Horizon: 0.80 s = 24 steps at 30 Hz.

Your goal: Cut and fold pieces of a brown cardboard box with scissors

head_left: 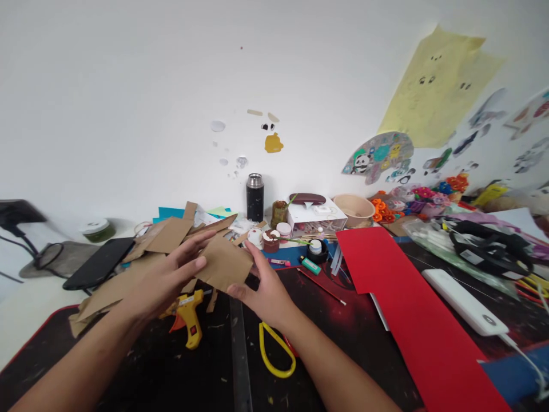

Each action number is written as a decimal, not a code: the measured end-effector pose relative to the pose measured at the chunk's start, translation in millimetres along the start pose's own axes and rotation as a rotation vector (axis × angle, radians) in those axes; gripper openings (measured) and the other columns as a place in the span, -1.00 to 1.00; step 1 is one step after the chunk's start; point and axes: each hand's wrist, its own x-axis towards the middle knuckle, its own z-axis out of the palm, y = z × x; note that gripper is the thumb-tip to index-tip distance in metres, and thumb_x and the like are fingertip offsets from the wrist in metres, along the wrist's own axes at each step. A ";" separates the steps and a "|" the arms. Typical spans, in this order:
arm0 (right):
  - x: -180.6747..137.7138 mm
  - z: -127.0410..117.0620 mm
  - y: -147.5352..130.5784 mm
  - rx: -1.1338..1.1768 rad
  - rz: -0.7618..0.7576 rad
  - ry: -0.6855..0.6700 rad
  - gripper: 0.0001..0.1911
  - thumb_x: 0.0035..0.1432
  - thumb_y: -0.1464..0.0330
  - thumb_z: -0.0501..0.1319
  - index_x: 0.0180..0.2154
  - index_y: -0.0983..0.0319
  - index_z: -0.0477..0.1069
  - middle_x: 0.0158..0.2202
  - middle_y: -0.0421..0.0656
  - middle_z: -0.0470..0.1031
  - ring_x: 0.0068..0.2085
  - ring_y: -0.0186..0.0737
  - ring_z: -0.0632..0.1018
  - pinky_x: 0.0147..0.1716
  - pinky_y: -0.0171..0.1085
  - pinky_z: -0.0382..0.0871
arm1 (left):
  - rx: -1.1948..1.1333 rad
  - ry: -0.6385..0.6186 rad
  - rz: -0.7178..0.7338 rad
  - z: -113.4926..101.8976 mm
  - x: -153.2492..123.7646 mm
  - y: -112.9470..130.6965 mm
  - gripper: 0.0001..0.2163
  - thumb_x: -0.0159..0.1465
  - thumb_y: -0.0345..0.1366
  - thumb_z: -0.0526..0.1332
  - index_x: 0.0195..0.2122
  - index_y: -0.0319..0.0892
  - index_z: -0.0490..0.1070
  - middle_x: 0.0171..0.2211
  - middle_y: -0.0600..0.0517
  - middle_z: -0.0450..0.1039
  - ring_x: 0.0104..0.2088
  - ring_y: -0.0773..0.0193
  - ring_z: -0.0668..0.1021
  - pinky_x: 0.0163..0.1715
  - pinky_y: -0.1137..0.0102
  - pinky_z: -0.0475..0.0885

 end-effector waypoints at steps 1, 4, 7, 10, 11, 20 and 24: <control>0.0 0.5 0.5 -0.013 0.000 -0.001 0.17 0.07 -0.11 0.51 0.52 0.04 0.02 0.52 0.10 0.13 0.43 0.17 0.34 0.38 0.15 0.24 | -0.046 0.025 -0.014 3.1 0.5 -2.9 -0.25 0.17 0.23 0.37 0.35 0.04 0.43 0.41 -0.17 0.39 0.32 -0.31 0.48 0.12 0.05 0.58; 0.2 1.7 0.5 -0.083 -0.021 0.035 0.21 -0.01 -0.04 0.58 0.51 0.06 0.07 0.50 0.10 0.16 0.41 0.19 0.35 0.37 0.14 0.26 | -0.153 0.063 -0.047 10.0 2.3 -13.7 -0.22 0.19 0.22 0.36 0.37 -0.04 0.39 0.40 -0.22 0.40 0.30 -0.28 0.51 0.08 0.11 0.60; 0.6 2.2 -0.2 -0.118 -0.034 0.092 0.10 0.03 -0.02 0.57 0.47 0.10 0.18 0.43 0.10 0.30 0.33 0.15 0.45 0.32 0.09 0.33 | -0.146 0.018 -0.048 10.3 3.1 -20.4 -0.25 0.26 0.18 0.33 0.40 -0.03 0.35 0.42 -0.21 0.38 0.29 -0.27 0.52 0.07 0.08 0.61; 0.8 1.7 -2.0 -0.154 -0.035 0.122 0.02 0.06 0.00 0.55 0.44 0.11 0.24 0.40 0.08 0.35 0.31 0.14 0.48 0.29 0.08 0.36 | -0.089 -0.034 0.009 5.2 2.8 -17.7 -0.28 0.30 0.16 0.30 0.44 0.04 0.30 0.44 -0.16 0.34 0.32 -0.26 0.49 0.14 0.04 0.57; 0.7 1.3 -3.1 -0.166 -0.043 0.128 0.00 0.08 0.00 0.55 0.43 0.11 0.25 0.40 0.08 0.36 0.31 0.14 0.47 0.28 0.08 0.37 | -0.055 -0.043 0.038 2.7 2.6 -15.3 -0.28 0.30 0.15 0.32 0.45 0.08 0.30 0.45 -0.12 0.35 0.34 -0.26 0.47 0.16 0.04 0.56; 0.9 2.8 -1.2 -0.180 -0.113 0.130 -0.15 0.17 0.06 0.50 0.39 0.09 0.30 0.29 0.06 0.49 0.26 0.09 0.54 0.26 0.06 0.41 | 0.156 -0.213 0.099 5.4 2.8 -25.3 -0.29 0.28 -0.06 0.39 0.46 0.10 0.27 0.22 -0.16 0.56 0.20 -0.12 0.59 0.10 0.05 0.57; 0.5 9.1 3.5 -0.185 -0.139 0.061 -0.24 0.21 0.12 0.47 0.36 0.10 0.36 0.26 0.05 0.51 0.23 0.06 0.56 0.24 0.05 0.44 | 0.148 -0.266 0.077 17.5 4.8 -35.3 -0.37 0.28 -0.16 0.34 0.39 -0.03 0.35 -0.01 -0.12 0.66 -0.02 -0.02 0.67 -0.02 0.12 0.60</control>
